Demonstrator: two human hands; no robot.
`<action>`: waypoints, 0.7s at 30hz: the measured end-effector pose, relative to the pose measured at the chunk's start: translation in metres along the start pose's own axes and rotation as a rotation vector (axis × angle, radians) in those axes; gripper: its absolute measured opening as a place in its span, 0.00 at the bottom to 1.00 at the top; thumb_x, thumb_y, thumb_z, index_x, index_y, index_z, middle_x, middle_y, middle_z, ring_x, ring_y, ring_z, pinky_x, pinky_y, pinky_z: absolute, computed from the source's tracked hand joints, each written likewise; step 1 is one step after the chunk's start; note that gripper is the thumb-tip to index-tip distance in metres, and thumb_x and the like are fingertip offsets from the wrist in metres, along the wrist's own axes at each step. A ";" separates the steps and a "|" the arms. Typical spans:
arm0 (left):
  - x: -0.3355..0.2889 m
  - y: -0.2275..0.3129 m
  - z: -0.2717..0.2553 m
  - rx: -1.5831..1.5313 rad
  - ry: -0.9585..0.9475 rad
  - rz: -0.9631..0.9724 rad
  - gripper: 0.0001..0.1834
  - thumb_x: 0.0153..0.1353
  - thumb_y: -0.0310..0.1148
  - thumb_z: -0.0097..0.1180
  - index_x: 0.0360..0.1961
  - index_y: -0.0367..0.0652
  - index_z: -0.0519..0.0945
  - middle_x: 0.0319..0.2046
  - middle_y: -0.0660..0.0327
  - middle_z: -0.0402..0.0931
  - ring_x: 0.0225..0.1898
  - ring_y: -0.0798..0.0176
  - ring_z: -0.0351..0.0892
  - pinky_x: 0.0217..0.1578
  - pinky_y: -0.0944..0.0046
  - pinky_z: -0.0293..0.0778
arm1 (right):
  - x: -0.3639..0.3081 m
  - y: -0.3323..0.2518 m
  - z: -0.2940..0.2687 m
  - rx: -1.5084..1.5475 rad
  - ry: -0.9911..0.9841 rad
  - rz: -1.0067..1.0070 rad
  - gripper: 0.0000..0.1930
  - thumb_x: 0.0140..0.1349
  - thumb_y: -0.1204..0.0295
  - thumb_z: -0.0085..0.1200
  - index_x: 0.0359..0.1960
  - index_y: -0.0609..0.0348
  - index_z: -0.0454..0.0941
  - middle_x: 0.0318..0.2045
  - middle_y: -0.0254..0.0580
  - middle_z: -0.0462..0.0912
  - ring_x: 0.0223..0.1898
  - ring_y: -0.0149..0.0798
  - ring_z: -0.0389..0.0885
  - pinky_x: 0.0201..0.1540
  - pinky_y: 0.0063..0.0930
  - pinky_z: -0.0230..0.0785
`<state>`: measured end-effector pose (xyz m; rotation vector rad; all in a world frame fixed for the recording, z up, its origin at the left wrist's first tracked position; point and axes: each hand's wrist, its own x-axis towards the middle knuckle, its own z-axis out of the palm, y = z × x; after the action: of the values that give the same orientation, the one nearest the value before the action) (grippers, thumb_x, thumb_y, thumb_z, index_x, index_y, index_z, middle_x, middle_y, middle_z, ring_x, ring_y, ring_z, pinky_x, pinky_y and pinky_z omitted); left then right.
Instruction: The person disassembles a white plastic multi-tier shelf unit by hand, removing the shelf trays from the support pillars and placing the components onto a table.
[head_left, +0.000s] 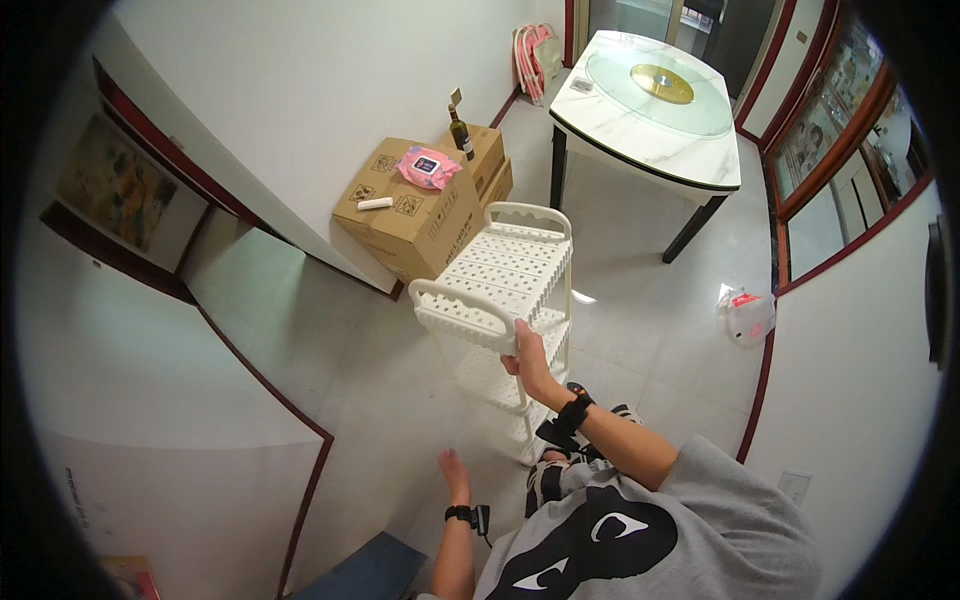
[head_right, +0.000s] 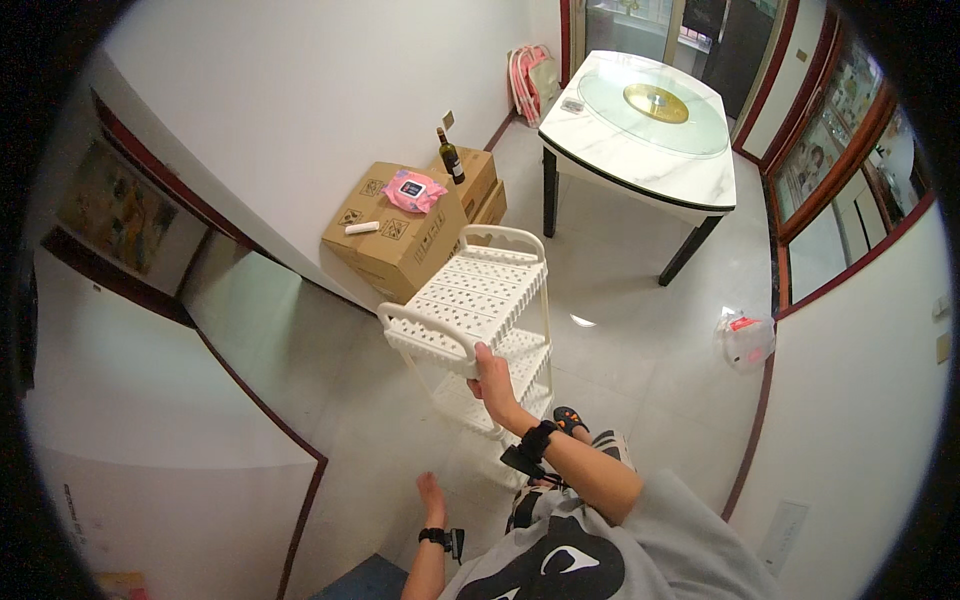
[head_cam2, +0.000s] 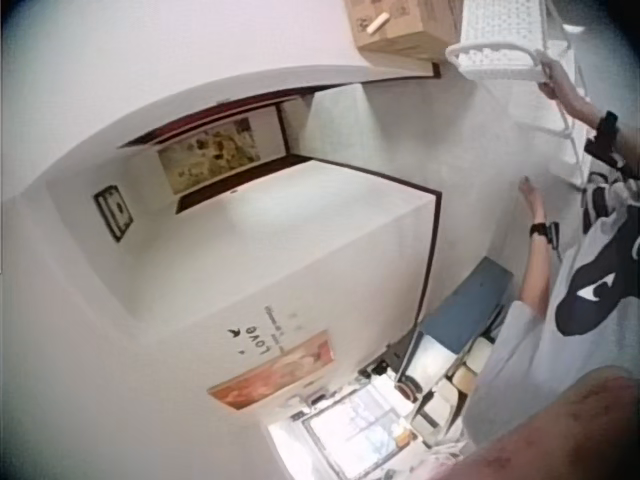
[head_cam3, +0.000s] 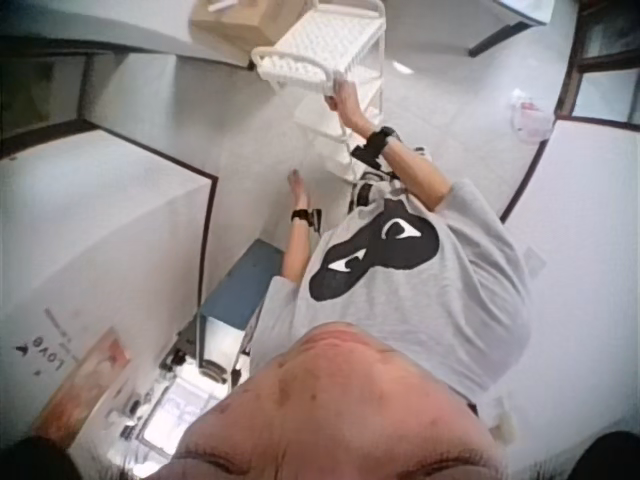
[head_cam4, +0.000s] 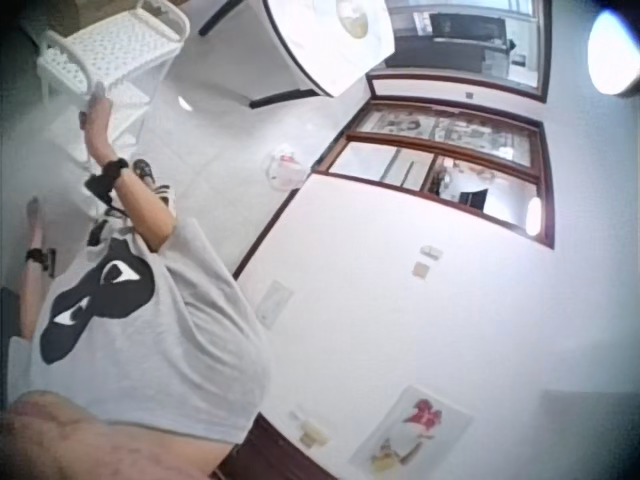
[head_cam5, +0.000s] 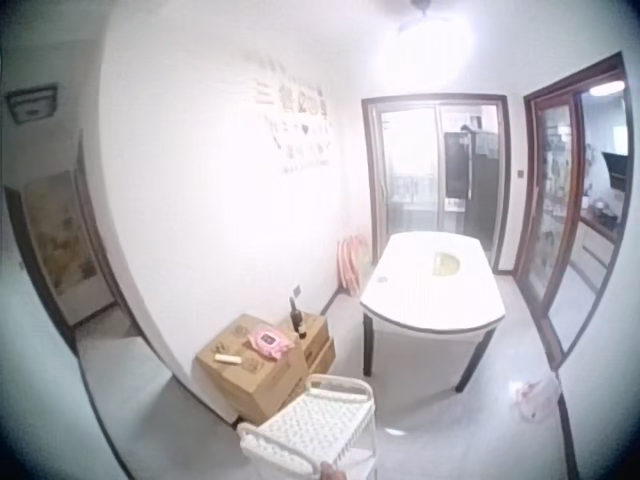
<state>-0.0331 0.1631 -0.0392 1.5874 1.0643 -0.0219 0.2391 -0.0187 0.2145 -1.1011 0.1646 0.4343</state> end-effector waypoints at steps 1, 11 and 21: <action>-0.016 0.029 0.008 0.019 -0.004 0.090 0.34 0.72 0.47 0.43 0.68 0.33 0.56 0.69 0.47 0.54 0.70 0.49 0.54 0.68 0.53 0.50 | -0.005 0.001 -0.011 -0.115 0.007 -0.053 0.32 0.67 0.39 0.39 0.15 0.52 0.65 0.11 0.27 0.59 0.13 0.25 0.53 0.17 0.24 0.45; -0.181 0.279 0.047 0.551 0.029 1.007 0.25 0.62 0.41 0.61 0.53 0.36 0.69 0.49 0.45 0.71 0.53 0.44 0.71 0.52 0.51 0.66 | -0.046 -0.010 -0.086 -1.006 -0.374 -0.202 0.31 0.66 0.49 0.46 0.13 0.63 0.73 0.11 0.45 0.70 0.14 0.43 0.67 0.21 0.39 0.59; -0.164 0.306 0.219 0.518 -0.322 0.883 0.18 0.64 0.45 0.58 0.32 0.38 0.75 0.23 0.47 0.78 0.26 0.39 0.79 0.27 0.50 0.72 | -0.042 -0.061 -0.230 -1.308 -0.195 -0.336 0.21 0.65 0.59 0.42 0.19 0.61 0.73 0.17 0.56 0.76 0.22 0.63 0.75 0.26 0.53 0.68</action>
<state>0.1748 -0.0848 0.2127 2.3126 0.0371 0.0474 0.2458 -0.2570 0.1753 -2.3010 -0.5610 0.3176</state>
